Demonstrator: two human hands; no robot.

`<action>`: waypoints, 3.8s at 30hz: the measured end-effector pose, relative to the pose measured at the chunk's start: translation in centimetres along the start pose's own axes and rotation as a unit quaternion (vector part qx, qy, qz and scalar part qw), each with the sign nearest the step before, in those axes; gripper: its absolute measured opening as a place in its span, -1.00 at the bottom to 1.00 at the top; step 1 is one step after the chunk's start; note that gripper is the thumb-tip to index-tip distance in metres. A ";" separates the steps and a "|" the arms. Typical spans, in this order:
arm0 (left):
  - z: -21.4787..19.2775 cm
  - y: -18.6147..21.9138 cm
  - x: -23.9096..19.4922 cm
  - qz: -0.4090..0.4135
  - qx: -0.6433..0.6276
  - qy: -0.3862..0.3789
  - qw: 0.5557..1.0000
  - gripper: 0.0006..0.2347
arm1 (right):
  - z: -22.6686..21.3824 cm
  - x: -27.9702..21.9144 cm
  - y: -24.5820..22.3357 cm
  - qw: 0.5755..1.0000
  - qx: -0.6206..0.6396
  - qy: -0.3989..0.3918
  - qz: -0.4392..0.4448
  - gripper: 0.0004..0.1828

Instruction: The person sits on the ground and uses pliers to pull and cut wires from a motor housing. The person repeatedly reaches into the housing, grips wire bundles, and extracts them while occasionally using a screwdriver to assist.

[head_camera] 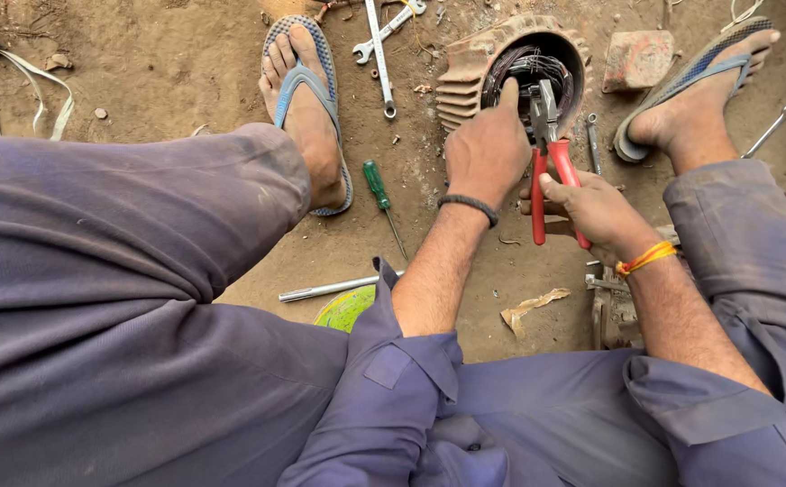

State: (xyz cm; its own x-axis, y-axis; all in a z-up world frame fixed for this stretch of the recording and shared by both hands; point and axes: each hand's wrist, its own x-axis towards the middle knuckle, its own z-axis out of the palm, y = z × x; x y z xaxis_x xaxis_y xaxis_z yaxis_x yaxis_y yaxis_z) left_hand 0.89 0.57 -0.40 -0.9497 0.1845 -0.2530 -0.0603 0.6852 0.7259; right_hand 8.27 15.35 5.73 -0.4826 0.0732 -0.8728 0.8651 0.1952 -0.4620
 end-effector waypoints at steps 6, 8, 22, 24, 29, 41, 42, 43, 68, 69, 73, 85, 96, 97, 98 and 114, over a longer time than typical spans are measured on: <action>-0.3 -0.3 -1.7 0.027 0.008 0.030 0.999 -0.59 | 0.0 -1.0 -0.8 0.991 0.131 -0.037 -0.003 -0.60; 0.2 -0.6 -2.0 0.029 0.012 0.014 0.999 -0.50 | -0.3 -1.3 -1.0 0.984 0.173 -0.050 0.004 -0.58; 1.0 -0.2 -3.3 0.027 -0.124 0.052 0.991 -0.45 | -0.5 -4.1 -1.4 0.991 0.118 -0.030 0.049 -0.54; 1.0 0.0 -3.1 0.033 -0.124 0.078 0.989 -0.45 | -0.7 -4.4 -0.8 0.993 0.109 -0.008 0.045 -0.56; 0.3 0.5 -2.9 0.016 -0.084 0.016 0.996 -0.40 | -0.9 -4.3 -0.2 0.999 0.025 0.038 0.006 -0.62; -0.5 -0.8 0.6 0.039 -0.021 -0.101 0.994 -0.52 | -1.5 -3.7 0.6 0.974 -0.206 0.095 0.008 -0.58; -0.9 -1.0 1.2 0.061 -0.030 -0.106 0.992 -0.53 | -1.2 -3.4 0.7 0.970 -0.217 0.099 -0.054 -0.57; -1.4 -1.0 1.8 0.057 -0.010 -0.131 0.990 -0.55 | -1.1 -3.3 0.7 0.961 -0.229 0.104 -0.116 -0.56; -3.8 1.2 -0.2 -0.080 0.089 -0.105 0.987 -0.61 | 0.3 1.2 1.4 0.928 -0.321 0.118 -0.151 -0.35; -3.7 1.3 -0.1 -0.083 0.086 -0.107 0.987 -0.60 | 0.3 1.4 1.2 0.927 -0.327 0.116 -0.145 -0.37; -3.8 1.1 0.0 -0.084 0.092 -0.113 0.986 -0.59 | 0.4 2.6 0.8 0.913 -0.351 0.136 -0.157 -0.33; -2.8 -0.8 0.9 0.013 0.035 -0.092 0.995 -0.62 | -0.1 1.9 -0.9 0.913 -0.371 0.132 -0.107 -0.58; -2.3 -0.5 0.3 -0.023 0.066 -0.125 0.990 -0.61 | 0.8 2.3 0.3 0.889 -0.398 0.166 -0.154 -0.46; -2.2 -0.6 0.3 -0.003 0.069 -0.109 0.992 -0.61 | 0.8 2.5 0.6 0.892 -0.391 0.169 -0.153 -0.42; -2.1 -0.8 0.3 0.015 0.074 -0.093 0.993 -0.61 | 0.9 2.7 0.9 0.895 -0.377 0.184 -0.154 -0.36; -1.5 -1.1 0.1 0.009 0.069 -0.090 0.994 -0.59 | 2.5 4.7 2.6 0.910 -0.334 0.234 -0.073 -0.30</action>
State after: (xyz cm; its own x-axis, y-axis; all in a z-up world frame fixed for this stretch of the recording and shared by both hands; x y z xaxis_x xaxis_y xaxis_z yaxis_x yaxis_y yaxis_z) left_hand 0.44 -1.26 -0.25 -0.8794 0.3123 -0.3594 0.0112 0.7681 0.6402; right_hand 8.56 13.77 0.03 -0.7257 0.3782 -0.5748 0.5877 0.7751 -0.2321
